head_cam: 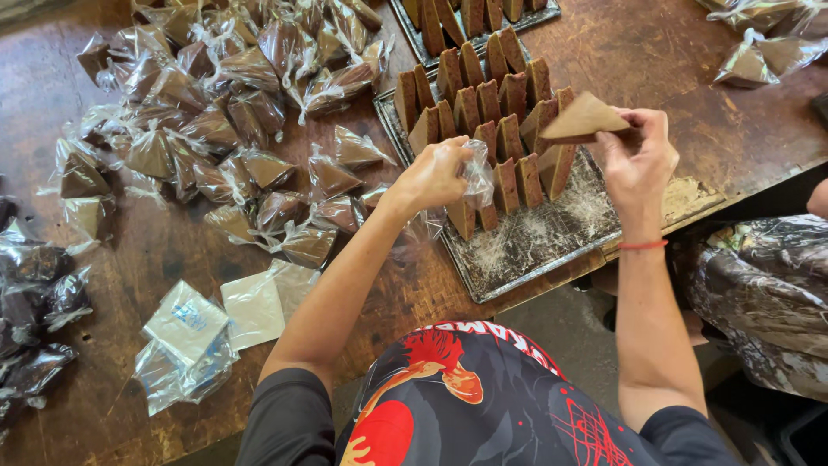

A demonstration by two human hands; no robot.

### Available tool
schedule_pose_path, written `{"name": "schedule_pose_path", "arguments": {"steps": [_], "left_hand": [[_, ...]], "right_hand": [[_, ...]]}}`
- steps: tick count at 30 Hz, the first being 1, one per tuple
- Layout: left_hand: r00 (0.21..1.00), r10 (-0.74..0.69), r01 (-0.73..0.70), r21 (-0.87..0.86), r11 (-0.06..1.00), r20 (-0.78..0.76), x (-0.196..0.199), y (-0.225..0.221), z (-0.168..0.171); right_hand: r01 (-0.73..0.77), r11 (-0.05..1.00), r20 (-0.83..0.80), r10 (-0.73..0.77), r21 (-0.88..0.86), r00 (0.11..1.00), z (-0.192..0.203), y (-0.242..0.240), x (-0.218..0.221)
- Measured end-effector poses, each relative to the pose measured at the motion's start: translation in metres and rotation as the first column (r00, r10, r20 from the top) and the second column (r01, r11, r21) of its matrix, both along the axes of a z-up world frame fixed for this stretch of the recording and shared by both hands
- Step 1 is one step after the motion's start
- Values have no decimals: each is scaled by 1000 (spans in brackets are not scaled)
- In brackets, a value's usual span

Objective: The person individually wraps triangular brownies in plastic film, folding and pressing the film around each piece before placing it on the table.

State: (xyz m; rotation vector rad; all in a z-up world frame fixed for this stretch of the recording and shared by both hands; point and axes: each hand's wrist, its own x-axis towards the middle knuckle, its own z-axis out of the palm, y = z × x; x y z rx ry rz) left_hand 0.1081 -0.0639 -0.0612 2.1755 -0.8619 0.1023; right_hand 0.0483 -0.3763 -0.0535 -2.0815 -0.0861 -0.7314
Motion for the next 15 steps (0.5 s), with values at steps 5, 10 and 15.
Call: {"name": "schedule_pose_path", "arguments": {"steps": [5,10,15], "left_hand": [[840,29,5,62,998,-542,-3,-23,51],[884,10,-45,-63,997,-467,-5,-4,58],[962,5,-48,-153,987,-273,-2,2,31]], "right_hand": [[-282,933,159,251,222,955,34,79,-20],[-208,920,249,298,-331,921,51,101,-34],[-320,801,219,478,-505,850,52,107,-37]]}}
